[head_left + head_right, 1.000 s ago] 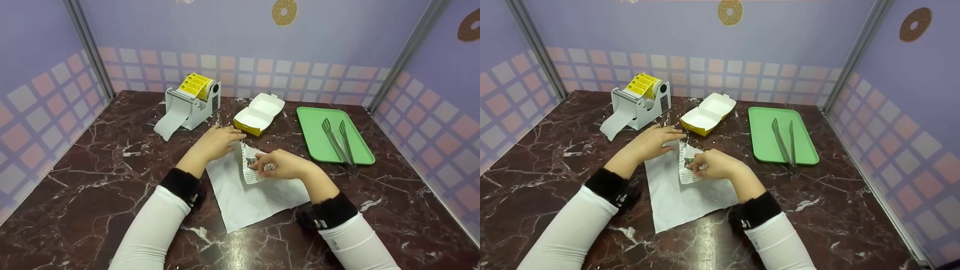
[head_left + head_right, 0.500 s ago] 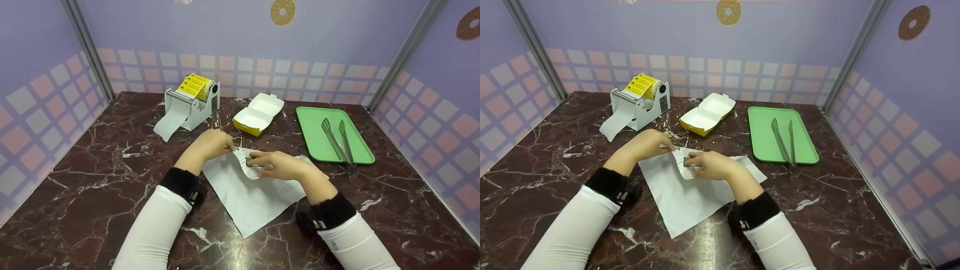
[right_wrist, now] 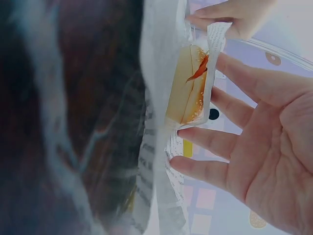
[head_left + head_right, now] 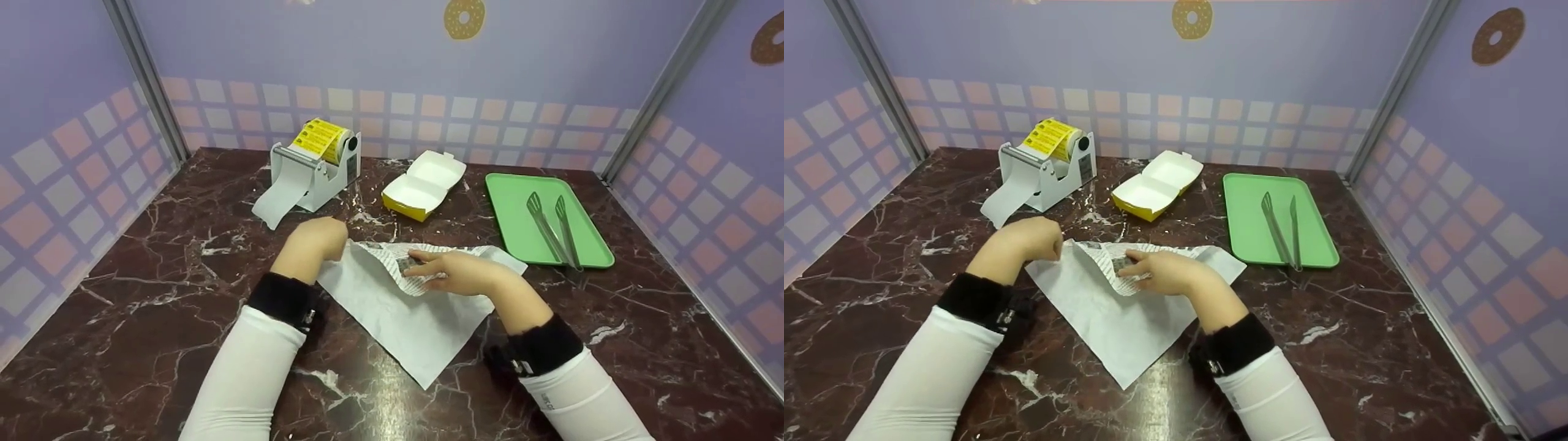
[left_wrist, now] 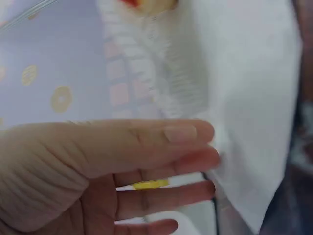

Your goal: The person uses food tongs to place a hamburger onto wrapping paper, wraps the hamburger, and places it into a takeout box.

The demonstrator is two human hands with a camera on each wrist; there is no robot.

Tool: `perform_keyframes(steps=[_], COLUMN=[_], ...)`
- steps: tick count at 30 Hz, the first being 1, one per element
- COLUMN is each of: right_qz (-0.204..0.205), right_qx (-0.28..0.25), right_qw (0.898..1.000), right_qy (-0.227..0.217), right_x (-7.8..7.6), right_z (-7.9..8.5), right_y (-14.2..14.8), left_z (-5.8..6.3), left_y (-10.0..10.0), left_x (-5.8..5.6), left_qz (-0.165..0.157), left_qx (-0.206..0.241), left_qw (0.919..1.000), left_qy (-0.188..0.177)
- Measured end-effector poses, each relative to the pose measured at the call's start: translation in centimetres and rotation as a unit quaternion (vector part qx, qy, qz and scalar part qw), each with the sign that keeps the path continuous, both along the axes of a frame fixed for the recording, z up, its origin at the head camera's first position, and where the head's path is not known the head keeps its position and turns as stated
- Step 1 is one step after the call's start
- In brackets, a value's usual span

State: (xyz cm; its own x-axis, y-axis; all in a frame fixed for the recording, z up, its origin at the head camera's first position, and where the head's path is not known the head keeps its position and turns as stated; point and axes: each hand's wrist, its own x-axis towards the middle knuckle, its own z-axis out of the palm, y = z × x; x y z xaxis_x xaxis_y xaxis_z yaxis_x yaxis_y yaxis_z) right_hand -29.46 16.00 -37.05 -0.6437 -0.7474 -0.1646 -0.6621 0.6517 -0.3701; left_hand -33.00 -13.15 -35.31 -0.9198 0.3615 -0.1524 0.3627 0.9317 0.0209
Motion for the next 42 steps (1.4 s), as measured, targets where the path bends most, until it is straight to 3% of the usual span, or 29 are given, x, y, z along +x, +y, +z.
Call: perform_keyframes(steps=[3, 7, 12, 16, 24, 30, 36, 42], right_qz=[0.004, 0.009, 0.006, -0.002, -0.019, -0.018, -0.035, -0.054], right_qx=[-0.001, -0.006, -0.023, -0.043, -0.055, -0.048, 0.004, 0.030], right_qw=[1.000, 1.000, 1.000, 0.999, 0.998, 0.999, 0.998, 0.996], right_qy=[0.003, 0.010, 0.002, -0.003, -0.016, 0.000, 0.050, 0.065], right_x=[0.0, -0.2, -0.7, -1.1, -1.6, -1.3, 0.0, 1.1], right_z=[0.1, 0.1, -0.3, -0.6, -0.5, -0.3, 1.5, 3.2], right_y=[0.1, 0.4, 0.9, 1.4, 1.9, 1.8, 1.5, 1.8], left_z=[1.4, 2.3, 1.2, 0.0, -0.4, -0.4, -0.3, -0.5], left_y=[0.2, 2.1, 4.7, 5.5, 5.6, 6.0, 6.3, 6.1], left_x=[0.9, 2.0, 2.5, 2.3, 2.2, 2.4, 2.4, 2.3], left_qz=[0.000, -0.052, -0.139, -0.181, -0.164, -0.144, -0.137, -0.139], left_qx=[0.014, 0.067, 0.092, 0.077, 0.093, 0.086, 0.077, 0.073], left_qw=[0.9998, 0.9959, 0.9854, 0.9795, 0.9814, 0.9852, 0.9864, 0.9870], left_qy=[0.017, 0.031, -0.037, -0.045, -0.037, -0.037, -0.046, -0.036])
